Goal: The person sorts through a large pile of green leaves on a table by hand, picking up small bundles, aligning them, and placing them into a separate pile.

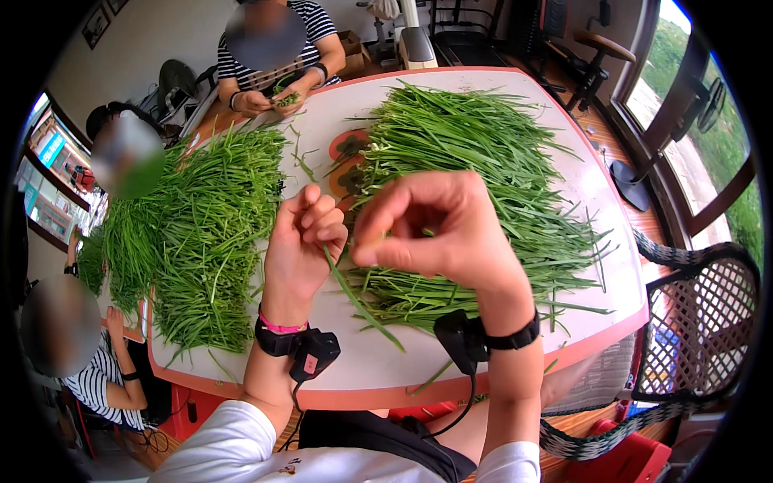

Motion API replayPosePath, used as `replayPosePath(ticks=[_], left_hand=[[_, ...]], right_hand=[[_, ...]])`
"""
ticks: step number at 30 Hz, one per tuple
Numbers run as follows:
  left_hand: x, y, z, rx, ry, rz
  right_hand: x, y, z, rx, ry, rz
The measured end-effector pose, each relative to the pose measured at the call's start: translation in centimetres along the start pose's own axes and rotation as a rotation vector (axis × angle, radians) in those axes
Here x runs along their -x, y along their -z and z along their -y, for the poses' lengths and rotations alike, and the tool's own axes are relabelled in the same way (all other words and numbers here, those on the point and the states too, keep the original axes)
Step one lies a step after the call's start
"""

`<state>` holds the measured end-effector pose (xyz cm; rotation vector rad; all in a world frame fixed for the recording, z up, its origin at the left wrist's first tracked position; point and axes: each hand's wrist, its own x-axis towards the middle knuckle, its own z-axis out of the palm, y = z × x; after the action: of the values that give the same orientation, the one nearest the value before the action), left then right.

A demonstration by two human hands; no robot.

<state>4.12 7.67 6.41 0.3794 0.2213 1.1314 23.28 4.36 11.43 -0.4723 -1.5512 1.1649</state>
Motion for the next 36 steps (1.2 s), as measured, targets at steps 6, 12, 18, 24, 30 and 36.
replayPosePath(ticks=[6,12,18,24,30,36], left_hand=[[0.9,0.2,-0.6,-0.191,-0.105,0.012],[1.3,-0.3,0.1,-0.198,-0.035,0.087],[2.0,-0.7,-0.1,-0.260,-0.074,0.045],[1.8,-0.9,-0.1,-0.266,-0.067,0.066],[1.7,-0.4,0.1,-0.320,-0.084,0.055],[2.0,-0.7,1.6,-0.741,-0.356,-0.033]], right_hand=[[1.6,-0.4,3.4,0.397,0.027,1.000],[0.9,-3.2,5.2,0.632,-0.313,0.923],[0.5,-0.1,-4.7,1.516,-0.336,0.005],[0.2,0.3,-6.0,1.528,-0.329,-0.033],[-0.1,0.1,-5.2,1.410,-0.190,-0.128],[-0.8,-4.0,-2.2,0.684,-0.134,-0.389]])
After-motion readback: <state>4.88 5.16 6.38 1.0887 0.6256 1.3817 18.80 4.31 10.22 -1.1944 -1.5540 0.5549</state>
